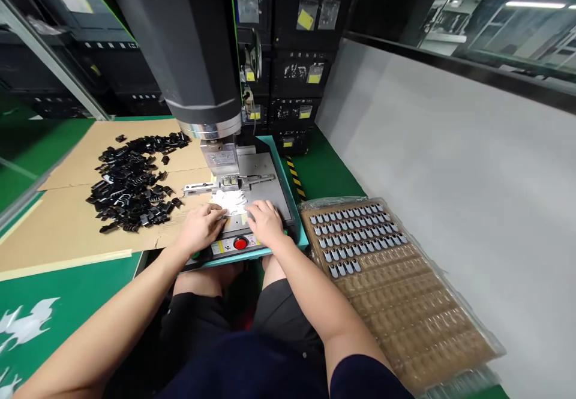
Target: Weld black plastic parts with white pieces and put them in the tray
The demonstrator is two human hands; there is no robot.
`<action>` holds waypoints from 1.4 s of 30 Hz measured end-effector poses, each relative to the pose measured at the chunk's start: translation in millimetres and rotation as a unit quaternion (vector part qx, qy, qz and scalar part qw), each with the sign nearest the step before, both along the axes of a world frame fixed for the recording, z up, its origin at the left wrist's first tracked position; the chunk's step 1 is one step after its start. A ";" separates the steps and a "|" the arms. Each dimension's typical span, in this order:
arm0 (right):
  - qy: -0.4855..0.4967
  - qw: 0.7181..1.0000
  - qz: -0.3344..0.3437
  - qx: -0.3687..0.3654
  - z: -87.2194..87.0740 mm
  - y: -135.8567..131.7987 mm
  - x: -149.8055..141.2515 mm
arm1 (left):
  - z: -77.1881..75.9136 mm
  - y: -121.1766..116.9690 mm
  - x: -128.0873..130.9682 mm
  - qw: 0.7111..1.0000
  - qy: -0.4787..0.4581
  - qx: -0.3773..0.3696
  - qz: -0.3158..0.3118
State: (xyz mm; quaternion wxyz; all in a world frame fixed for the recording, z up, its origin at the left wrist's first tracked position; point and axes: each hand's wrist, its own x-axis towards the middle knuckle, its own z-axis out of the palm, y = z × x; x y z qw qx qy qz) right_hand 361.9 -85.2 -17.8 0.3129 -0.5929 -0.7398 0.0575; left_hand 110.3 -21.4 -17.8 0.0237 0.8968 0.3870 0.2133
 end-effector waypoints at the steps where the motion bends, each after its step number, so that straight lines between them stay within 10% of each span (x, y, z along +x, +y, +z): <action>1: -0.014 1.000 0.005 -0.008 -0.4 8.8 -5.3 | -0.5 3.5 3.2 1.000 0.015 0.009 -0.002; 23: 0.065 0.992 -0.103 0.011 -17.7 21.8 6.1 | 6.4 15.2 12.1 1.000 0.011 -0.027 -0.006; 35: 0.137 0.986 -0.061 0.073 -15.4 21.1 8.0 | 11.8 15.0 12.4 0.973 -0.187 -0.132 0.009; 42: 0.106 0.989 -0.073 0.078 8.5 63.3 -11.7 | 24.8 59.7 21.1 0.970 -0.220 -0.078 0.072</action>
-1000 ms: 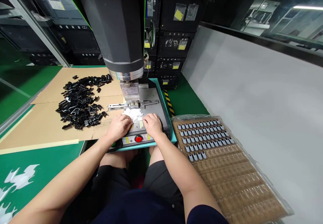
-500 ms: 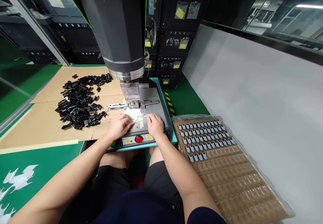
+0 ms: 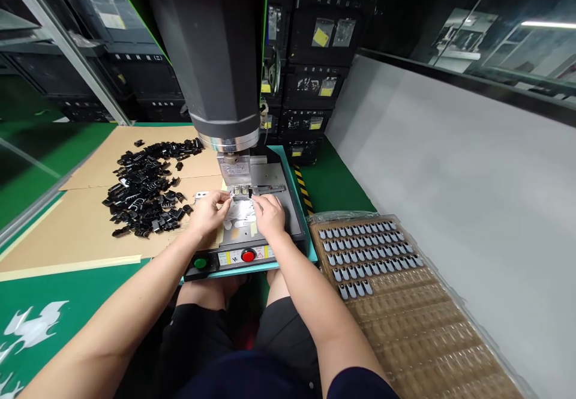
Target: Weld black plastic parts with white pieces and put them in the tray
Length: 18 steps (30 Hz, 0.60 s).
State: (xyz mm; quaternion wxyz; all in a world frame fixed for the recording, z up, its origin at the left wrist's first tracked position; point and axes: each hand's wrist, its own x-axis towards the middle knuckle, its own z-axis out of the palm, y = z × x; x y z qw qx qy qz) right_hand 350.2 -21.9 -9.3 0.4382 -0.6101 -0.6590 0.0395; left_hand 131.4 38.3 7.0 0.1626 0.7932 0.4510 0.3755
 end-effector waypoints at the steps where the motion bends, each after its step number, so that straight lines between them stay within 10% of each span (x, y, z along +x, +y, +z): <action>1: -0.017 1.000 -0.005 -0.007 3.6 9.7 -5.1 | 0.3 8.8 4.4 1.000 0.012 0.000 0.006; 7: -0.139 0.986 -0.025 -0.088 12.5 43.8 -25.6 | -7.0 32.2 24.7 0.993 0.113 0.032 -0.031; 18: -0.265 0.959 -0.001 -0.101 23.0 35.3 -31.4 | 3.2 5.8 31.7 0.969 0.241 0.056 0.011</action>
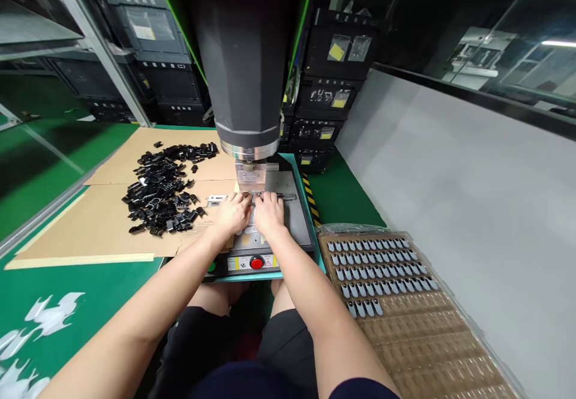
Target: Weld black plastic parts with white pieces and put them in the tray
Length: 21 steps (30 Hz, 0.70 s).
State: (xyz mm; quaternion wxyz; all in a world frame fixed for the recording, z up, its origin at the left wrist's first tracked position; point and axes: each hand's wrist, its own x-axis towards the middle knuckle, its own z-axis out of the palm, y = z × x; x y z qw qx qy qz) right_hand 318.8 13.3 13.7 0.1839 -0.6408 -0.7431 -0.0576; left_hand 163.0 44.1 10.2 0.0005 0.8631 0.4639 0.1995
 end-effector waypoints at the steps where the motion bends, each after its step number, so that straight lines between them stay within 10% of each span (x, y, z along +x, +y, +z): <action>1: -0.007 1.000 0.003 0.005 0.9 0.1 -0.3 | 2.4 -3.1 -0.2 1.000 -0.003 -0.001 -0.002; 6: -0.027 0.999 0.018 0.010 3.3 0.7 2.7 | 11.4 -14.6 -27.2 1.000 -0.017 0.003 -0.014; 11: -0.013 1.000 0.004 0.012 9.0 -2.6 -7.1 | 17.7 -12.6 -113.4 0.995 -0.007 0.010 0.103; 15: 0.057 0.997 0.043 -0.005 10.1 -3.3 -61.5 | 14.8 -5.8 -165.0 0.989 0.025 -0.003 0.148; 21: 0.054 0.988 0.083 -0.119 2.4 22.5 -155.9 | 7.6 -1.1 -165.7 0.986 0.088 -0.034 0.134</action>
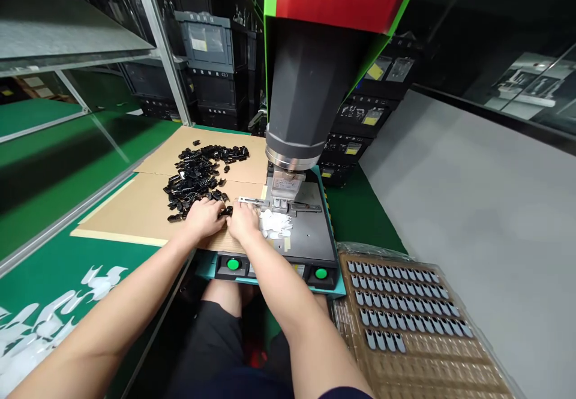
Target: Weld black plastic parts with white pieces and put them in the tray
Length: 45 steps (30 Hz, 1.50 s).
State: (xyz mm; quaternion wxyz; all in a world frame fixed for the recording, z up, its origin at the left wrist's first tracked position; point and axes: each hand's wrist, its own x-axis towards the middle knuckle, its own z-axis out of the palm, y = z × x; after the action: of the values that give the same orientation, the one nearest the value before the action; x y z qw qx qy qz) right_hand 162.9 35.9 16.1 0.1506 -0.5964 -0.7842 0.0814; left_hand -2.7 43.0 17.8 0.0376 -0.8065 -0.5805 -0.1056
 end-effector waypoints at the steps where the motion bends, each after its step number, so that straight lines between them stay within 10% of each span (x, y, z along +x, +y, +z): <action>1: -0.010 1.000 -0.006 -0.015 -0.4 5.1 -7.4 | 0.4 0.2 1.6 1.000 0.010 -0.005 0.003; 8: 0.018 1.000 -0.010 0.015 3.4 -0.3 12.2 | 10.3 -7.3 11.5 1.000 0.024 -0.012 -0.013; 22: 0.077 0.993 -0.031 0.088 -39.9 -77.8 258.5 | -17.8 -29.7 61.0 0.988 -0.048 -0.075 -0.125; 38: 0.084 0.980 -0.125 0.128 -48.0 -117.8 249.6 | -22.1 -41.1 49.4 0.985 -0.163 -0.015 -0.055; 45: 0.132 0.979 -0.083 0.133 -39.1 -103.3 244.8 | -7.0 -15.7 92.2 0.971 -0.225 0.031 -0.073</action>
State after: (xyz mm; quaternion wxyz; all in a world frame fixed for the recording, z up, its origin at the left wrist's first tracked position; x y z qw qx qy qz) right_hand 407.6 -67.5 -23.0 0.3365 -0.6181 -0.7092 0.0415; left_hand 89.5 27.3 10.8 -0.0765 -0.8008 -0.5098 -0.3051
